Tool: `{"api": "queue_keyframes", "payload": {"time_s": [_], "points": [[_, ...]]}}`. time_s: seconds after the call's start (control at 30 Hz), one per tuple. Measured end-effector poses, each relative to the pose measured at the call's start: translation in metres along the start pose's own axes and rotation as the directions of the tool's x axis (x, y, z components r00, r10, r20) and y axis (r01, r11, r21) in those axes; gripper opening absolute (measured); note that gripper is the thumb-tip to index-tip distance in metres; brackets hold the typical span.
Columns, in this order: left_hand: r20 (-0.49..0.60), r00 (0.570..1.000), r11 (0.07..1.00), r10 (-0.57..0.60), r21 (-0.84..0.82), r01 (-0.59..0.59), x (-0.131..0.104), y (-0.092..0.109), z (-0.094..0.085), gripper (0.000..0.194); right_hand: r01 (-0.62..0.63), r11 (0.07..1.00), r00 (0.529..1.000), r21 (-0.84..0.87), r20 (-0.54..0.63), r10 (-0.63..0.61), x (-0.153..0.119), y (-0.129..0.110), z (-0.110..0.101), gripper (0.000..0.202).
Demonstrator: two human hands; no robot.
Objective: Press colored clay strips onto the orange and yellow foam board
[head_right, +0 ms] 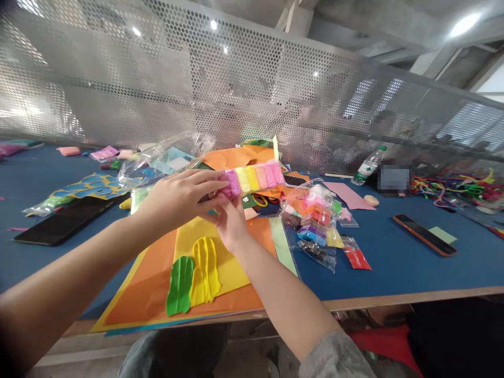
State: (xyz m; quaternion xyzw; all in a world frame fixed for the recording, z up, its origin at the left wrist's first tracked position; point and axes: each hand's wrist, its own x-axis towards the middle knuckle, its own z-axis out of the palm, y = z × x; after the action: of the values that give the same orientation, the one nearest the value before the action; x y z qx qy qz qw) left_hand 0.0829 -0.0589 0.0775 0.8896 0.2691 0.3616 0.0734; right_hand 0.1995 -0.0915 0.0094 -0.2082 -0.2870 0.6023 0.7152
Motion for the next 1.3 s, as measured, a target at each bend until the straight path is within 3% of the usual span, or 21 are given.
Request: {"api": "queue_keyframes", "payload": {"time_s": [0.13,0.33,0.5,0.67,0.83,0.93,1.03,1.17,1.23,1.3], "points": [[0.049,0.998,0.999,-0.032,-0.039,0.034,0.007,-0.005,-0.006,0.034,-0.038,0.998,0.995,0.041,0.089,0.034,0.0,-0.004,0.001,0.029],[0.039,0.998,0.997,-0.046,0.057,0.044,0.006,-0.013,-0.007,0.023,-0.03,0.999,0.997,0.03,0.068,0.028,-0.004,-0.003,0.004,0.031],[-0.055,0.998,0.981,-0.04,0.188,0.049,0.002,-0.005,0.0,0.01,0.008,1.0,1.0,0.021,0.018,-0.009,-0.003,-0.002,0.003,0.035],[0.002,0.999,0.945,0.033,0.326,-0.032,0.001,0.006,0.009,0.017,0.015,1.0,0.994,-0.023,-0.112,-0.018,0.005,-0.003,-0.004,0.034],[0.089,0.99,0.982,-0.108,0.165,0.093,0.006,0.004,0.014,0.018,-0.046,0.991,0.984,-0.123,-0.176,0.023,0.012,-0.005,-0.01,0.042],[0.063,0.984,0.985,-0.168,0.038,0.166,0.009,0.0,0.011,0.021,-0.039,0.988,0.978,-0.151,-0.211,0.006,0.011,-0.005,-0.01,0.046],[0.047,0.983,0.984,-0.176,0.03,0.175,0.009,0.0,0.006,0.023,-0.016,0.987,0.97,-0.162,-0.242,-0.024,0.007,-0.003,-0.006,0.048],[0.138,0.985,0.974,-0.103,0.214,0.071,0.002,0.002,-0.003,0.027,-0.037,0.99,0.977,-0.135,-0.215,0.007,0.004,-0.003,-0.002,0.045],[0.21,0.978,0.927,-0.006,0.367,-0.073,0.0,0.001,-0.006,0.034,-0.064,0.989,0.978,-0.134,-0.203,0.036,0.004,-0.002,-0.002,0.045],[0.331,0.941,0.852,0.069,0.471,-0.228,-0.001,-0.001,-0.008,0.031,-0.071,0.986,0.976,-0.151,-0.214,0.038,0.005,-0.001,-0.004,0.048]]}}
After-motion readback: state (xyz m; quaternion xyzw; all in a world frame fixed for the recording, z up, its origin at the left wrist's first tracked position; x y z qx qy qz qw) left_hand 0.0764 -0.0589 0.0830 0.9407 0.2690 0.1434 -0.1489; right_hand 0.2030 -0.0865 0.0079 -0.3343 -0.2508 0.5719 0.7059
